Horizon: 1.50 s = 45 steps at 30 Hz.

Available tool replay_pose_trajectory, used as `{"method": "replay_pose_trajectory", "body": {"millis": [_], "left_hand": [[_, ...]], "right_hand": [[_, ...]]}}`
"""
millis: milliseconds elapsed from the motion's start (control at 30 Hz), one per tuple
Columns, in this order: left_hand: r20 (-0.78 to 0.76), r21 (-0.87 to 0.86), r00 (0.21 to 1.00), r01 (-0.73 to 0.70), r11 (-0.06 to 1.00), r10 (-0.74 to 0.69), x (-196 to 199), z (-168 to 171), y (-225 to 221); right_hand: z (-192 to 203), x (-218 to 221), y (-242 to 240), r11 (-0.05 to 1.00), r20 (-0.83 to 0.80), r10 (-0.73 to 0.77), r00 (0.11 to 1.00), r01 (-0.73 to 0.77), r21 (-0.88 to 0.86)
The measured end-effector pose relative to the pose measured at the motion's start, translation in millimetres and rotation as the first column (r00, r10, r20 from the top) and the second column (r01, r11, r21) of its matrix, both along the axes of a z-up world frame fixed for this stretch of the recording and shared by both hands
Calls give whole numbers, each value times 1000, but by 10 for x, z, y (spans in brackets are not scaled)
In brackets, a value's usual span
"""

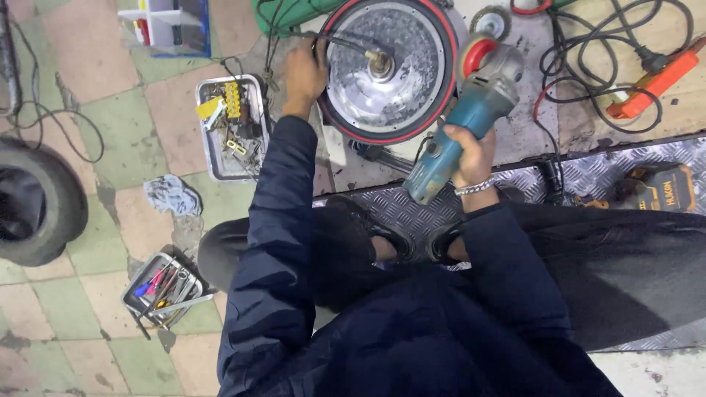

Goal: Using a handheld angle grinder to sand and polish the surface of a circular metal component, likely a wheel hub or motor part.

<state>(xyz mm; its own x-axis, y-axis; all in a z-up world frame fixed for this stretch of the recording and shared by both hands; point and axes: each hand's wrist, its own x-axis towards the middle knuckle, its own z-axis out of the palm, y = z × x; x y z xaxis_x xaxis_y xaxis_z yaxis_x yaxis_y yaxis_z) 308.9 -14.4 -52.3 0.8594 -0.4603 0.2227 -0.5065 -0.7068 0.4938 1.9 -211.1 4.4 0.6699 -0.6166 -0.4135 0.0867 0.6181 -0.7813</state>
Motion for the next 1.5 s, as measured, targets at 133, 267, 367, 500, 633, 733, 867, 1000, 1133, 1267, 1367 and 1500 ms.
{"method": "replay_pose_trajectory", "body": {"millis": [133,267,367,500,633,733,867,1000,1133,1267,1367,1500], "left_hand": [[49,19,988,-150,989,149,-259,-129,18],[-77,-151,926,-376,914,368,-629,-68,-33],[-133,-161,854,-520,839,504,-842,-162,-44],[-280,-250,781,-620,743,558,-1378,43,-202],[-291,-255,743,-667,700,602,-1582,-17,-153],[-483,-171,727,-625,762,488,-1648,199,55],[-672,123,666,-329,936,322,-2188,1507,-54],[-906,-396,237,-186,900,-350,-2774,1859,-289],[-926,-337,-11,-429,838,-378,-2856,1662,-363],[-949,-271,12,-542,796,-314,-2682,1864,-352],[-953,-264,29,-560,785,-300,-2621,1804,-320],[-951,-303,115,-513,803,-285,-2527,1492,-256]], "right_hand": [[-55,88,-117,999,-41,29,999,-30,-20],[-313,221,-510,1000,-47,13,999,-12,18],[-385,527,-811,998,-53,33,998,-30,52],[-424,926,-1241,996,-44,72,996,-69,65],[54,890,-1203,980,-49,181,982,-184,-79],[464,548,-1002,985,-61,163,985,-166,-53],[843,-54,-538,903,-431,218,876,-349,-251],[743,-425,-90,720,-619,327,714,-612,-326],[979,-259,176,571,-708,386,591,-756,-320],[1032,-56,317,462,-789,390,475,-842,-279],[997,70,358,407,-828,388,404,-881,-240],[965,290,369,372,-848,381,369,-901,-224]]}}
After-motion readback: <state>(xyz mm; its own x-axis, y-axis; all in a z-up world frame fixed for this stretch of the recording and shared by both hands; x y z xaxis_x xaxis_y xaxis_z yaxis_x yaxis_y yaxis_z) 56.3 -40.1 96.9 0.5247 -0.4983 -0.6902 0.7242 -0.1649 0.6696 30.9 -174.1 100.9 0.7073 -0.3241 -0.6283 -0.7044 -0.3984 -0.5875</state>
